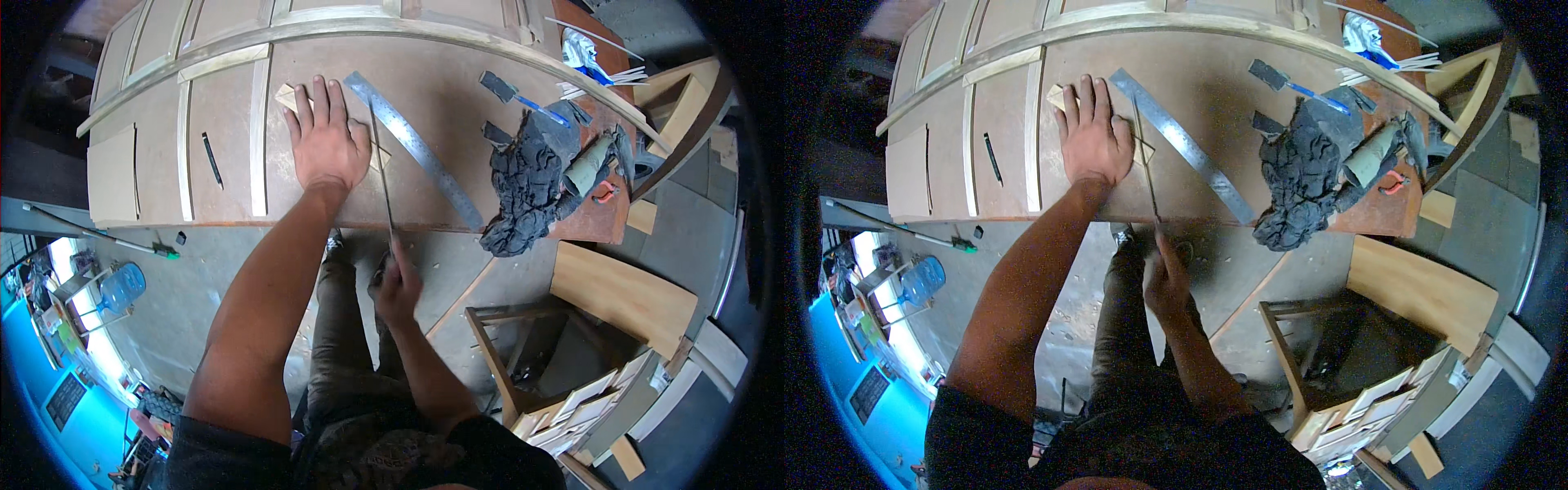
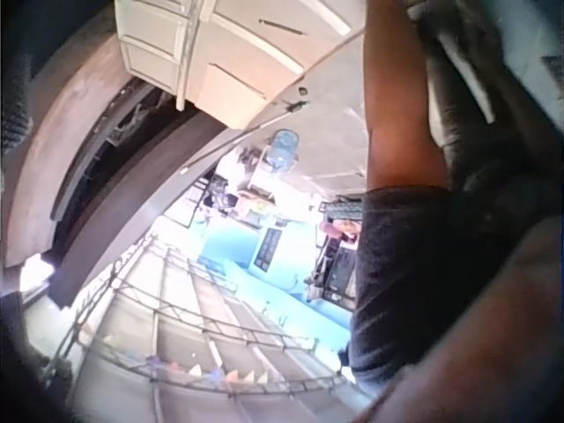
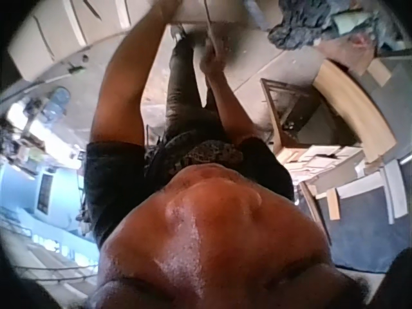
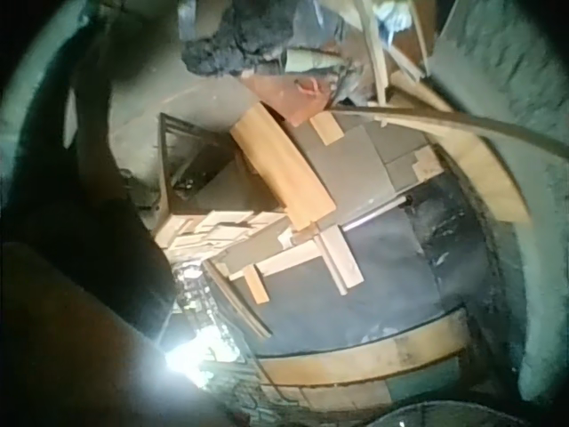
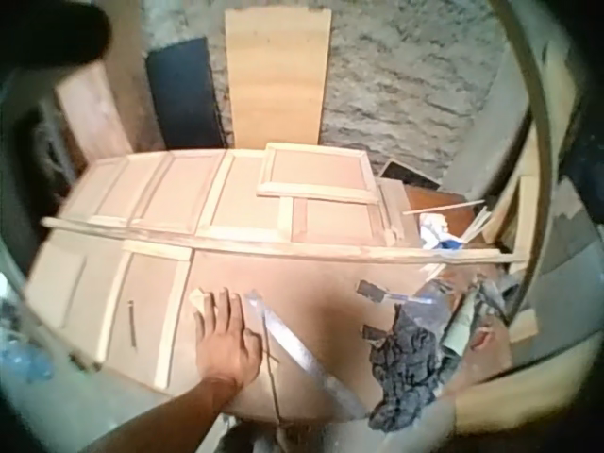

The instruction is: Measure and assemble a wooden picture frame components.

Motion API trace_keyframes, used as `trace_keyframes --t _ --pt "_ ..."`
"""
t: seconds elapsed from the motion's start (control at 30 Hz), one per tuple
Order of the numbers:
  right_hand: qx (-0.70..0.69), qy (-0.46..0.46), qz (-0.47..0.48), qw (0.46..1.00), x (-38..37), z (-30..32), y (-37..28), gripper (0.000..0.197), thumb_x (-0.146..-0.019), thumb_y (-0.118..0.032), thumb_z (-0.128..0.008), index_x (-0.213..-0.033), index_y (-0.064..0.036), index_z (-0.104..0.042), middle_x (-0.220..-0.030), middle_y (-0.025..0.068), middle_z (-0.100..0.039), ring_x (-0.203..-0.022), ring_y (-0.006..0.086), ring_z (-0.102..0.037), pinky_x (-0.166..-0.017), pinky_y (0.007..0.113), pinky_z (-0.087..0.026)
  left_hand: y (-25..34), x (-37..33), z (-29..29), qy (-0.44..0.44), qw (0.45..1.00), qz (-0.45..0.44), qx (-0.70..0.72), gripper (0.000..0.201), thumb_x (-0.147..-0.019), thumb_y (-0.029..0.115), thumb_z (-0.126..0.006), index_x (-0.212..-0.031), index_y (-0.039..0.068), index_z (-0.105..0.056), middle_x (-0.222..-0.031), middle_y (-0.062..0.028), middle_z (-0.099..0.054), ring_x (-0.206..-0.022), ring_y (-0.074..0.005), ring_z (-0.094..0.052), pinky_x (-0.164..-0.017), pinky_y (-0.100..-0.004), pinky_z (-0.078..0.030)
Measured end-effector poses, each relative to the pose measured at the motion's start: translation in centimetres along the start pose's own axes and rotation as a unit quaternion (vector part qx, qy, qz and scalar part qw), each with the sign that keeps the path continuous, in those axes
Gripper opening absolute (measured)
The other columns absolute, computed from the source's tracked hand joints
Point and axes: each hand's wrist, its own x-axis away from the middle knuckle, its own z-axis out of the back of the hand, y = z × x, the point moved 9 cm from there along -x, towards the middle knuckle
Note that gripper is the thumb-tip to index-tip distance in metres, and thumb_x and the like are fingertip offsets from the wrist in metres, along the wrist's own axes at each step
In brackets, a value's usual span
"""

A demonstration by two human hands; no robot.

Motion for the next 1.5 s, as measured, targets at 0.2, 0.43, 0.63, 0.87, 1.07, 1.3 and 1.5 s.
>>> trace_keyframes --t 0.2,0.43,0.63,0.87,1.07,1.3,1.5 --pt "-0.01 -0.032 -0.06 0.998 4.5 1.2 -0.4 0.038 -0.108 -0.01 -0.051 -0.142 0.0034 -0.06 -0.096 0.0184 -0.071 -0.084 0.0232 -0.069 -0.078 0.031 -0.052 -0.1 0.3 0.4 -0.003 1.0 0.006 0.006 0.075 -0.095 0.036 -0.043 -0.162 0.003 -0.036 -0.172 -0.0172 -0.025 -0.16 -0.0429 -0.015 -0.13 -0.0584 -0.01" --pt "-0.047 -0.019 -0.034 0.998 5.1 1.3 1.2 0.038 -0.108 -0.01 -0.051 -0.142 0.0039 -0.06 -0.126 0.0278 -0.071 -0.109 0.0341 -0.074 -0.091 0.038 -0.056 0.1 0.1 0.0 -0.003 1.0 0.006 -0.001 0.076 -0.095 0.036 -0.044 -0.163 0.003 -0.034 -0.172 -0.017 -0.025 -0.16 -0.043 -0.016 -0.13 -0.0582 -0.01" --pt "-0.027 -0.025 -0.04 0.999 -1.5 -1.0 -0.3 0.039 -0.109 -0.011 -0.049 -0.143 0.006 -0.058 -0.124 0.0298 -0.071 -0.105 0.0347 -0.075 -0.085 0.039 -0.058 0.1 0.0 0.5 0.006 1.0 0.0 0.014 0.075 -0.095 0.036 -0.045 -0.162 0.002 -0.035 -0.171 -0.0173 -0.027 -0.159 -0.0435 -0.017 -0.129 -0.0593 -0.011" --pt "-0.073 -0.027 -0.042 0.996 7.7 2.6 1.6 0.039 -0.107 -0.01 -0.051 -0.142 0.006 -0.058 -0.128 0.0303 -0.069 -0.12 0.0419 -0.069 -0.108 0.044 -0.05 1.3 -0.3 0.7 0.006 1.0 -0.005 0.008 0.075 -0.095 0.036 -0.045 -0.161 0.002 -0.036 -0.171 -0.0174 -0.027 -0.159 -0.0429 -0.019 -0.129 -0.0593 -0.011" --pt "-0.01 -0.011 -0.057 0.998 -3.1 -1.8 0.7 0.039 -0.108 -0.01 -0.048 -0.143 0.0051 -0.059 -0.104 0.0221 -0.074 -0.072 0.0194 -0.065 -0.07 0.031 -0.053 0.1 0.2 0.4 0.004 1.0 0.0 -0.003 0.074 -0.096 0.036 -0.044 -0.162 0.002 -0.036 -0.171 -0.0172 -0.027 -0.159 -0.0425 -0.018 -0.129 -0.0591 -0.011" --pt "-0.003 -0.01 -0.005 1.0 6.4 1.7 0.3 0.038 -0.109 -0.012 -0.046 -0.141 0.0042 -0.06 -0.104 0.0264 -0.074 -0.081 0.0269 -0.073 -0.072 0.036 -0.056 0.5 -0.1 0.6 0.0 1.0 0.0 0.01 0.075 -0.096 0.035 -0.044 -0.162 0.002 -0.035 -0.172 -0.0172 -0.026 -0.16 -0.0423 -0.016 -0.13 -0.0584 -0.009" --pt "-0.003 -0.001 0.034 0.999 -4.0 -0.8 -0.6 0.039 -0.109 -0.01 -0.047 -0.142 0.0058 -0.059 -0.122 0.0302 -0.071 -0.097 0.0299 -0.075 -0.08 0.035 -0.056 0.2 0.7 -0.2 -0.011 1.0 0.002 0.001 0.076 -0.095 0.035 -0.044 -0.162 0.002 -0.034 -0.172 -0.0176 -0.025 -0.16 -0.043 -0.014 -0.13 -0.0586 -0.008"
